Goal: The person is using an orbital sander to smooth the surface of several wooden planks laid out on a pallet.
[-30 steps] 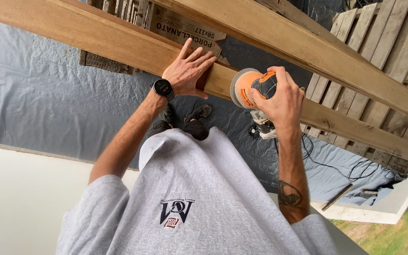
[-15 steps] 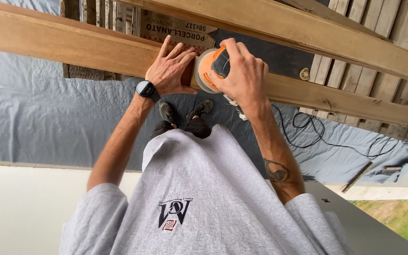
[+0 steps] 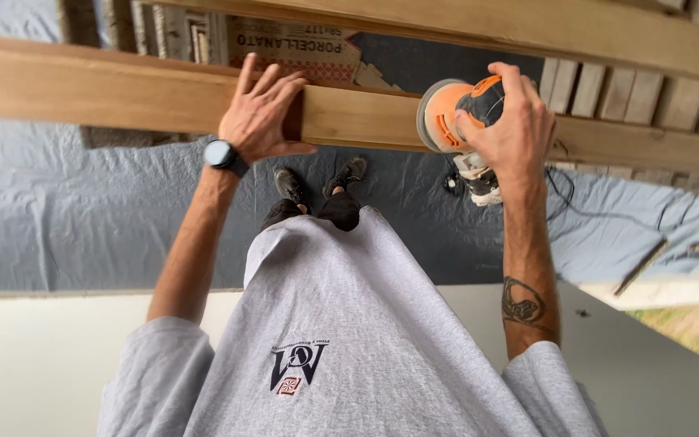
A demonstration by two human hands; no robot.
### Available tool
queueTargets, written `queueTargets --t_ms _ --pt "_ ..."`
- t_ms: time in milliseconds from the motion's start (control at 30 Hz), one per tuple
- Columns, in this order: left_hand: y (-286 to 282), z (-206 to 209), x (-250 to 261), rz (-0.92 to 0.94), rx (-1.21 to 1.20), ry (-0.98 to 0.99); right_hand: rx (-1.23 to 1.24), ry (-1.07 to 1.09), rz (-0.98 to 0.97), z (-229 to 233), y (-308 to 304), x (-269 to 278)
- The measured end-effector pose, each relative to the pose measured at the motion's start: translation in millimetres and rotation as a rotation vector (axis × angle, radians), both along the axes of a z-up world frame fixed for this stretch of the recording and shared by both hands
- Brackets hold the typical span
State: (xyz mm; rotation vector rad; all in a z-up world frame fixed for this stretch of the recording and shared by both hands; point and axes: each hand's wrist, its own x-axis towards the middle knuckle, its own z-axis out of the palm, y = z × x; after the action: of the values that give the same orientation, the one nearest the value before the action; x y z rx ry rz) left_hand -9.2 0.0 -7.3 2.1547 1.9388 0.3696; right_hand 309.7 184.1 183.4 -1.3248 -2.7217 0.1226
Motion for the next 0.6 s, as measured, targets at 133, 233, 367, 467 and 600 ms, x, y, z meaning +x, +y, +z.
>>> queueTargets --t_ms 133,233,367,467,600 --pt "-3.6 21.6 -5.2 -0.052 0.066 -0.11 0.012 0.005 -0.107 -7.0 18.9 33.0" --pt "23.0 46.6 17.4 0.041 0.129 -0.18 0.114 0.052 -0.124 -4.4 35.2 71.3" --pt "68.9 60.4 80.8 0.029 -0.03 -0.076 0.079 0.072 -0.153 -12.7 59.8 109.6" --pt "88.4 52.5 130.5 -0.095 -0.028 -0.046 0.127 0.056 -0.209 -20.9 74.0 139.0" --pt "90.1 43.3 150.6 -0.086 0.12 0.14 0.11 0.036 -0.303 -23.2 89.3 169.7"
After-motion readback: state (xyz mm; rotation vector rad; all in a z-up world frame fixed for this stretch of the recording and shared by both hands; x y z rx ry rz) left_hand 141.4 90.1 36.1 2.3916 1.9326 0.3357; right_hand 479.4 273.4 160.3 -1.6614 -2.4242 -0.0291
